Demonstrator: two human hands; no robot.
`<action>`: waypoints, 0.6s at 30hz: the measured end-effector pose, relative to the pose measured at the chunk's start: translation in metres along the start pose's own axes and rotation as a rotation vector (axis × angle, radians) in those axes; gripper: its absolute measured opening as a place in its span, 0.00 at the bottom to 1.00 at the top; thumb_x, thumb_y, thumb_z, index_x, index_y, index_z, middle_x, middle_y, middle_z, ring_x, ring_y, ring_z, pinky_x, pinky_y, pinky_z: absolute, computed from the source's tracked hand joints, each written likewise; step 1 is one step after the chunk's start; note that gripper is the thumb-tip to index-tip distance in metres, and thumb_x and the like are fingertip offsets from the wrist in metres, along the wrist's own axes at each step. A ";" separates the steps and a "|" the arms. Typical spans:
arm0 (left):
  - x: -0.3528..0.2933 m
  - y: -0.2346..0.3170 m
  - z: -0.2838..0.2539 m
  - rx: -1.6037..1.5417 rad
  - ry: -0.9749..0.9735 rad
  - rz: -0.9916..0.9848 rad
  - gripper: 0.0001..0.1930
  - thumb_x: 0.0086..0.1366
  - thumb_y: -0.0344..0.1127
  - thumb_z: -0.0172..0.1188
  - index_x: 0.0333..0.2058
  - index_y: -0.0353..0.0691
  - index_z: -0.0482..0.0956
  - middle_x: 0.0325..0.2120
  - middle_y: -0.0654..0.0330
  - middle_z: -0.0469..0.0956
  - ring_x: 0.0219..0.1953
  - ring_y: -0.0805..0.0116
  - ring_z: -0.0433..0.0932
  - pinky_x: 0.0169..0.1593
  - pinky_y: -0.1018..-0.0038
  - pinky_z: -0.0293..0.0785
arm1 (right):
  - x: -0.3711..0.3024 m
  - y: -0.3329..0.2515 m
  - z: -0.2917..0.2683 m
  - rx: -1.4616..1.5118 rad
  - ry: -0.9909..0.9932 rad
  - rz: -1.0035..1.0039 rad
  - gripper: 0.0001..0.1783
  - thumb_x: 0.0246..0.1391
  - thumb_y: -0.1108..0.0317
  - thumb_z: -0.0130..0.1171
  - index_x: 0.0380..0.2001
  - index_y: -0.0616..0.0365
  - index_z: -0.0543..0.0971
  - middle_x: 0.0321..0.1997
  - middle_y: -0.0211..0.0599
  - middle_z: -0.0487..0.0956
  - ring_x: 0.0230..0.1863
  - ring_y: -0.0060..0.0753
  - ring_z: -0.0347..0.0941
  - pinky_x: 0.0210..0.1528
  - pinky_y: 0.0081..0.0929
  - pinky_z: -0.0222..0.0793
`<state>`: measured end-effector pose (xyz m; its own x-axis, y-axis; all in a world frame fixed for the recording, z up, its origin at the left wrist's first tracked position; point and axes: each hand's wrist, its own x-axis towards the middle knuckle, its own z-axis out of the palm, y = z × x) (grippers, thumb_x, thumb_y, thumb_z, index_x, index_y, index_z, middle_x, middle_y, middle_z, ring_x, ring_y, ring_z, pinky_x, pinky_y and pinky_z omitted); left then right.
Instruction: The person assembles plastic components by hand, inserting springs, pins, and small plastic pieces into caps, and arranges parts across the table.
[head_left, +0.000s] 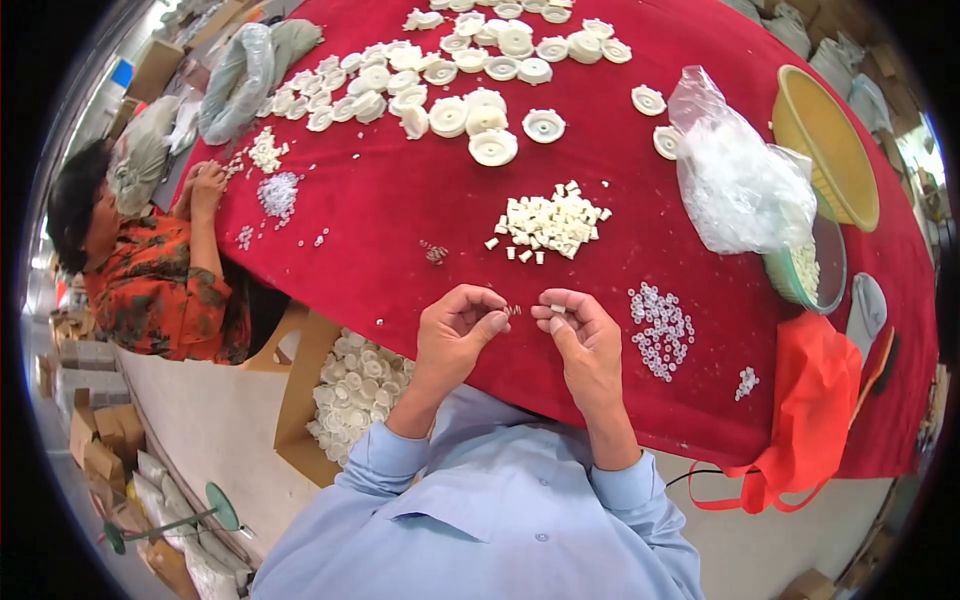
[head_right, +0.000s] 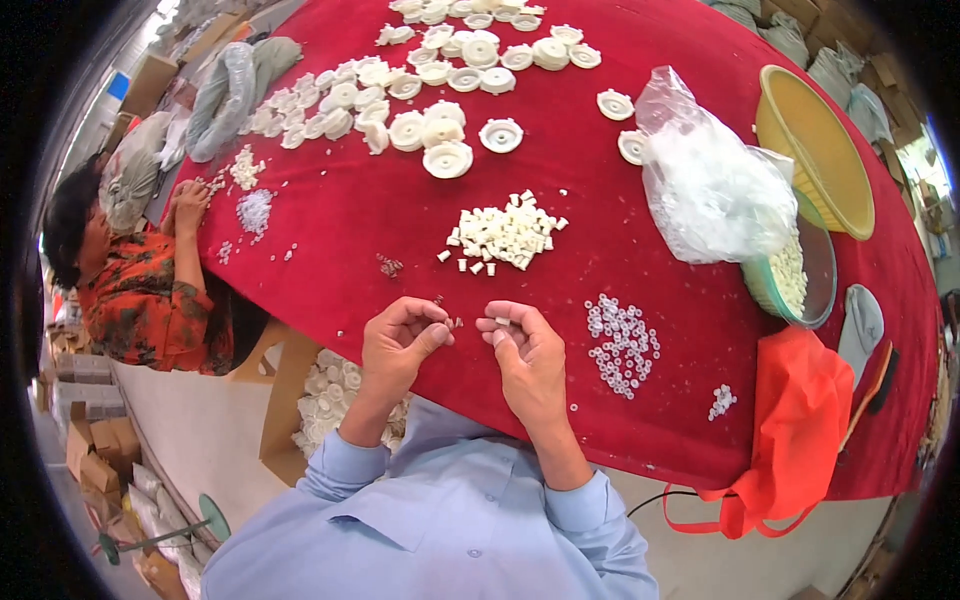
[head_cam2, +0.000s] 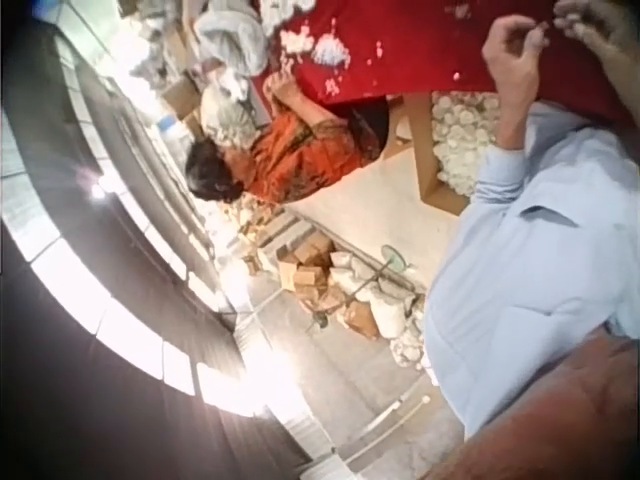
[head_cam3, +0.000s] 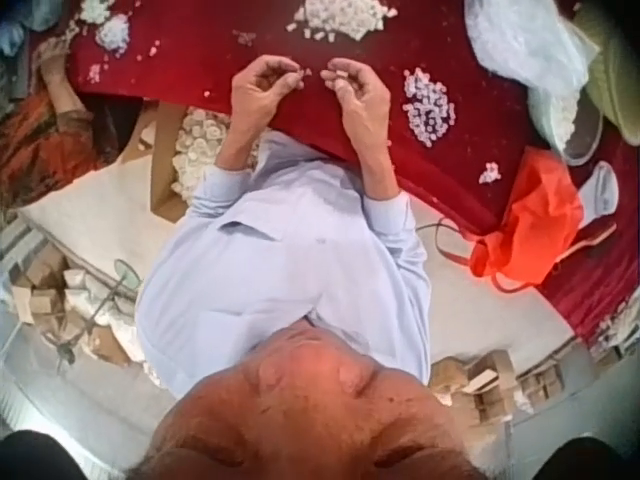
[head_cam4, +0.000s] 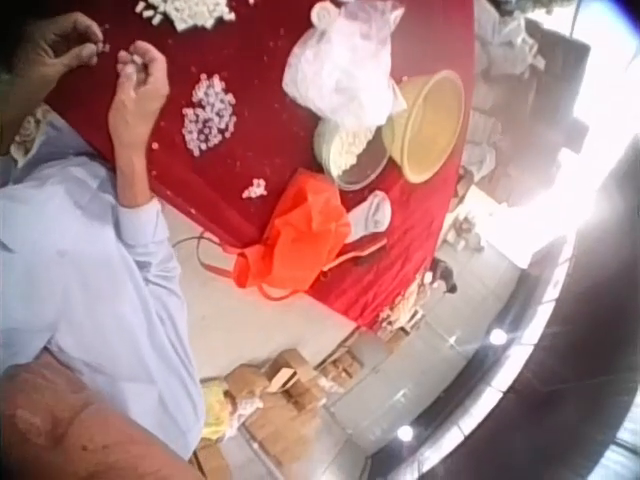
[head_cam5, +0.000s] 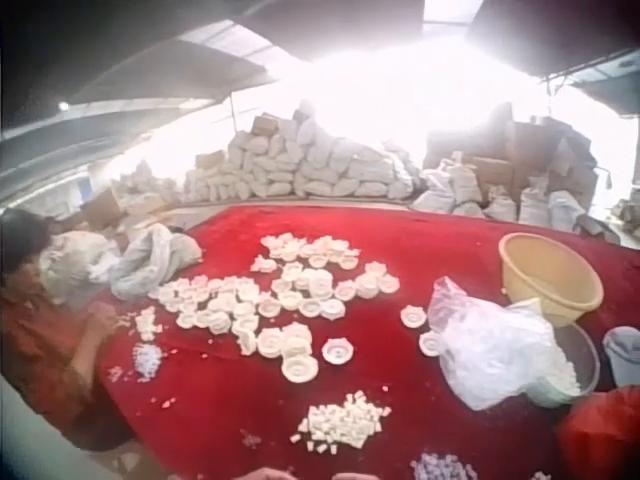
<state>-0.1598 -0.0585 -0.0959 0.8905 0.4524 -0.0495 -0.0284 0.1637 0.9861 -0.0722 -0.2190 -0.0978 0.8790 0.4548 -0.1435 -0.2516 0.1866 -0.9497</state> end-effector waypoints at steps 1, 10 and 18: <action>0.000 -0.001 0.001 -0.010 -0.017 0.010 0.07 0.69 0.21 0.64 0.44 0.31 0.80 0.38 0.61 0.82 0.39 0.75 0.82 0.46 0.78 0.81 | -0.002 -0.003 -0.004 -0.012 -0.043 0.021 0.13 0.68 0.80 0.54 0.53 0.70 0.77 0.46 0.40 0.83 0.46 0.28 0.83 0.50 0.24 0.80; -0.011 0.006 0.015 0.035 -0.052 0.073 0.09 0.65 0.17 0.65 0.44 0.31 0.81 0.40 0.60 0.81 0.43 0.75 0.81 0.48 0.77 0.80 | -0.018 -0.014 -0.001 -0.168 -0.073 -0.060 0.09 0.70 0.77 0.54 0.49 0.69 0.79 0.42 0.44 0.85 0.41 0.29 0.86 0.40 0.22 0.82; -0.017 0.009 0.015 0.162 -0.058 0.143 0.10 0.64 0.16 0.66 0.43 0.32 0.82 0.40 0.60 0.82 0.42 0.74 0.81 0.47 0.78 0.79 | -0.018 -0.013 -0.002 -0.299 -0.076 -0.298 0.06 0.67 0.78 0.58 0.44 0.66 0.82 0.36 0.34 0.82 0.31 0.21 0.80 0.34 0.18 0.77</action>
<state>-0.1684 -0.0778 -0.0836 0.9075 0.4087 0.0974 -0.0873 -0.0434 0.9952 -0.0842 -0.2317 -0.0835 0.8601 0.4845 0.1596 0.1470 0.0641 -0.9871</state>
